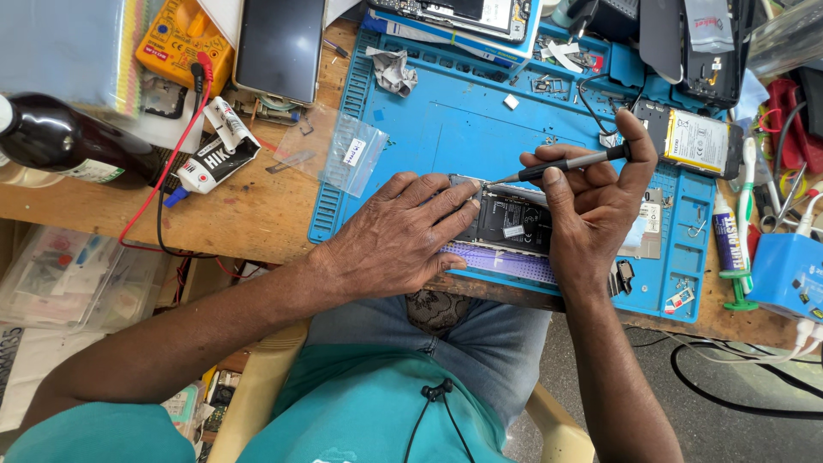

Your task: The person disassembles a smartphone, removes the battery, and applies adhesive to the internal frame. They then reposition the battery and use a pen to mark or adjust components on the motherboard.

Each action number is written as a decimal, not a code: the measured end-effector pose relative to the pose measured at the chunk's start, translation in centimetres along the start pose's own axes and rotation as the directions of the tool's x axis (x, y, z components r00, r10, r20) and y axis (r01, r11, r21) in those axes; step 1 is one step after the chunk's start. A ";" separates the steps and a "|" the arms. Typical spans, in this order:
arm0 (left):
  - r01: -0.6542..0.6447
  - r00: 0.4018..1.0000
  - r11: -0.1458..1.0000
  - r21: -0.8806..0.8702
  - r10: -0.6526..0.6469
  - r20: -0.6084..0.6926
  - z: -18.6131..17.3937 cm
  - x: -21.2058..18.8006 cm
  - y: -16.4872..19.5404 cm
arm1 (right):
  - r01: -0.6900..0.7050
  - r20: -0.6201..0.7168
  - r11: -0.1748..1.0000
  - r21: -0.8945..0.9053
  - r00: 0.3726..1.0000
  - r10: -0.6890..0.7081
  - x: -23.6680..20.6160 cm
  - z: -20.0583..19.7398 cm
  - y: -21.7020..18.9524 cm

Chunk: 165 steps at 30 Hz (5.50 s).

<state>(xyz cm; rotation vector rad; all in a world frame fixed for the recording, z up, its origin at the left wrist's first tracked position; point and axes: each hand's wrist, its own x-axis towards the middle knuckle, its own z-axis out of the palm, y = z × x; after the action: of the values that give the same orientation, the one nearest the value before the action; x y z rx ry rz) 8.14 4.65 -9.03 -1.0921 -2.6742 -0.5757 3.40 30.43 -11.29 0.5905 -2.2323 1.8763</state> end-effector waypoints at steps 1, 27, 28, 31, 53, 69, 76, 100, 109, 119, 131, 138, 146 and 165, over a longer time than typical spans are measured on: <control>0.002 1.000 1.000 -0.001 -0.002 -0.001 0.0 0.0 0.0 | 0.027 0.012 0.999 -0.027 1.000 -0.026 0.0 0.1 -0.2; -0.096 0.995 0.976 -0.195 0.087 -0.054 0.5 -0.5 -0.7 | 0.236 0.291 0.821 -0.520 0.953 -0.090 2.8 2.8 -8.2; -0.117 0.993 0.974 -0.196 0.108 -0.055 0.5 -0.6 -0.7 | 0.240 0.262 0.795 -0.556 0.959 -0.107 2.6 2.8 -8.2; -0.072 0.997 0.970 -0.234 0.069 -0.021 0.3 -0.8 -0.5 | 0.242 0.241 0.802 -0.546 0.962 -0.126 2.0 2.8 -8.4; -0.064 0.996 0.978 -0.198 0.052 -0.068 -0.2 -0.8 0.1 | 0.265 0.262 0.864 -0.429 0.951 -0.162 1.9 2.5 -7.6; -0.067 0.996 0.974 -0.216 0.052 -0.076 -0.3 -0.9 0.3 | 0.081 0.124 0.854 -0.515 0.992 -0.020 2.6 3.1 -8.7; -0.092 0.992 0.974 -0.208 0.071 -0.105 0.0 -1.0 0.1 | 0.213 0.188 0.827 -0.520 0.973 -0.132 1.6 3.5 -8.4; -0.133 0.985 0.985 -0.106 0.119 -0.125 1.0 -0.8 -0.6 | 0.437 0.438 0.574 -0.693 0.887 -0.148 1.0 -2.4 -5.1; 0.078 0.997 0.949 -0.307 -0.076 0.019 -1.6 2.1 -1.1 | 0.501 0.401 0.552 -0.667 0.865 -0.301 -1.9 -2.2 -6.9; -0.126 0.942 0.920 -0.372 -0.007 -0.336 -1.4 0.9 0.4 | 0.231 0.285 0.754 -0.614 0.957 -0.062 -2.7 -1.4 -8.5; -0.156 0.938 0.891 -0.426 -0.002 -0.347 -0.6 1.4 -0.7 | 0.425 0.446 0.616 -0.664 0.885 -0.130 -1.0 -1.4 -7.6; -0.174 0.915 0.891 -0.420 -0.011 -0.404 0.1 1.0 -0.7 | 0.441 0.421 0.700 -0.562 0.881 -0.216 -1.0 -3.7 -6.9; -0.164 0.911 0.875 -0.455 -0.042 -0.409 0.0 1.0 -0.1 | -0.106 0.011 0.648 -0.754 0.985 0.174 -0.4 -12.9 -3.9; -0.154 0.932 0.855 -0.496 -0.040 -0.360 0.0 0.2 -0.9 | 0.080 0.398 0.792 -0.605 0.892 0.214 1.8 -1.1 -10.6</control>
<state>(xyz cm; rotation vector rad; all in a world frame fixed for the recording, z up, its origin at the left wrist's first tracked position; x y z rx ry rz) 7.40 4.20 -9.16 -1.0466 -2.2053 -1.3971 5.85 29.71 -0.76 0.8855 -2.9770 0.9613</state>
